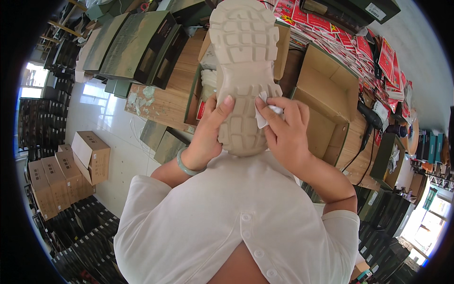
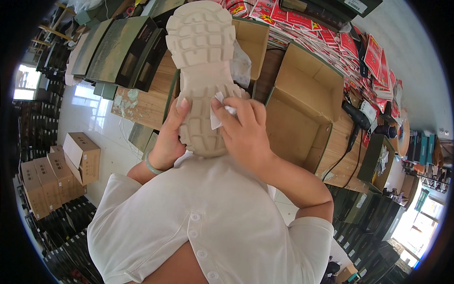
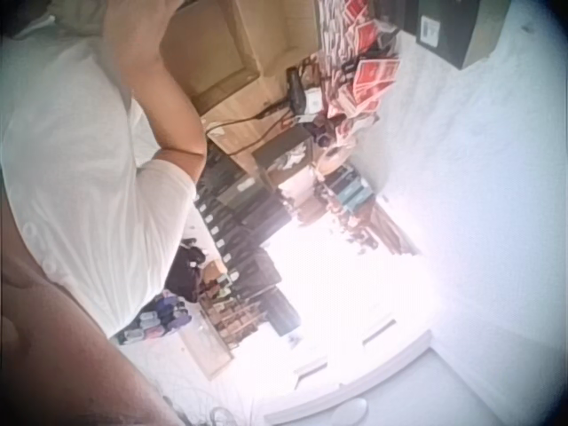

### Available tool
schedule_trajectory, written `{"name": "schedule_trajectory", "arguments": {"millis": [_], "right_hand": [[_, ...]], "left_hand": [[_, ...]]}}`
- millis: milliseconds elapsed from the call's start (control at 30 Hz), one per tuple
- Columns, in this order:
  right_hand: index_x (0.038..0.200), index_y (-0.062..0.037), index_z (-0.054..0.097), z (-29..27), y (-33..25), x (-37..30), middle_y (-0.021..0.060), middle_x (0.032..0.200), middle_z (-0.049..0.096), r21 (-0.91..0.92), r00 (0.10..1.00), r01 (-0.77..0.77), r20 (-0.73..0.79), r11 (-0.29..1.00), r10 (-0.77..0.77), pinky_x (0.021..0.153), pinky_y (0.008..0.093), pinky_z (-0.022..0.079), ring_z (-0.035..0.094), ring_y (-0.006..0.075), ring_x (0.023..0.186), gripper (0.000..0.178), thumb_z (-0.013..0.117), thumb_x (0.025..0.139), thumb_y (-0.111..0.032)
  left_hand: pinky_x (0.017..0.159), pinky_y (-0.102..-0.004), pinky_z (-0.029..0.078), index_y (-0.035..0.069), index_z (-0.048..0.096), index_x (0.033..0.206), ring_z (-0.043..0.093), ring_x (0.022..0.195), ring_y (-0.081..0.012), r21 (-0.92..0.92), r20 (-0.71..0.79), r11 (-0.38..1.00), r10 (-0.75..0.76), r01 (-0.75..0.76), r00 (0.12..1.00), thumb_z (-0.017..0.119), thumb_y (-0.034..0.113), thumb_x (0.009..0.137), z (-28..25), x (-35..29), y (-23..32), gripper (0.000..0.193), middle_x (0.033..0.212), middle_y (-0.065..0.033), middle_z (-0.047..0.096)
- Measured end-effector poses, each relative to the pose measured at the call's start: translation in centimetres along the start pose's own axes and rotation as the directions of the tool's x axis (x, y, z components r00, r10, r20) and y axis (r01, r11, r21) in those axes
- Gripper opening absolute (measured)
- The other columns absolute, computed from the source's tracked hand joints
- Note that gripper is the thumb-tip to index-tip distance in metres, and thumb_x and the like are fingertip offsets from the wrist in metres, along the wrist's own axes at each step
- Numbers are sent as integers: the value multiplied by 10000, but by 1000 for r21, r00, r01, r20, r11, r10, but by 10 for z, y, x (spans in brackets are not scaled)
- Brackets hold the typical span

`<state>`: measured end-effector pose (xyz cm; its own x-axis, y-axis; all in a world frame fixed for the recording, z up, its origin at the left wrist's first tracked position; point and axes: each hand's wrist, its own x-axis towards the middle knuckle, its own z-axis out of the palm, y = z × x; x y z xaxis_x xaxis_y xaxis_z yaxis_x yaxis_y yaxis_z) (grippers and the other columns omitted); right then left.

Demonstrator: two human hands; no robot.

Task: The person removes a pair of white sneakers from a green shoebox, wipes the soles with a white cloth, and then wipes both hands. The person places the shoes back into the box, closes the lid, and uses a hairdryer to heat a label on the box before pressing it down.

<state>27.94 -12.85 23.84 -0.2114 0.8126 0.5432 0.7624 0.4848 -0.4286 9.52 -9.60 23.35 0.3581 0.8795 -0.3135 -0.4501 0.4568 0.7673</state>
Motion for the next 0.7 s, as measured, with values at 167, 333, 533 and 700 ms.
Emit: {"name": "schedule_trajectory", "arguments": {"millis": [167,333,533,700], "right_hand": [[1229,-76,641,3,-5,-9,65,1149,533,-49,998,-4,58,999,7,890,361,398,476,273,992,544,647,702,59],[1241,-26,615,11,-4,-13,79,1107,515,-159,992,59,124,986,-40,885,347,438,492,277,995,522,616,722,32],[1232,-30,618,10,3,-9,81,1082,515,-49,985,66,162,997,-58,890,361,433,497,260,984,527,601,711,50],[1214,-81,651,-2,12,-23,67,1051,528,-51,982,44,188,998,-34,861,352,430,491,264,951,556,606,682,72]], "left_hand": [[963,-340,465,9,332,1357,511,1199,-194,6,-67,1000,-29,29,997,612,386,944,1,-1,-6,625,1292,-131,497],[955,-351,466,19,321,1360,495,1199,-200,37,-124,999,-9,14,992,636,358,934,1,-3,-9,629,1294,-132,489],[970,-377,460,21,303,1378,486,1212,-227,31,-76,995,-88,90,993,659,380,913,-6,0,-16,687,1313,-137,471],[980,-382,457,29,300,1381,484,1221,-234,33,-108,984,-173,177,979,663,387,906,-1,-8,-7,697,1317,-138,466]]}}
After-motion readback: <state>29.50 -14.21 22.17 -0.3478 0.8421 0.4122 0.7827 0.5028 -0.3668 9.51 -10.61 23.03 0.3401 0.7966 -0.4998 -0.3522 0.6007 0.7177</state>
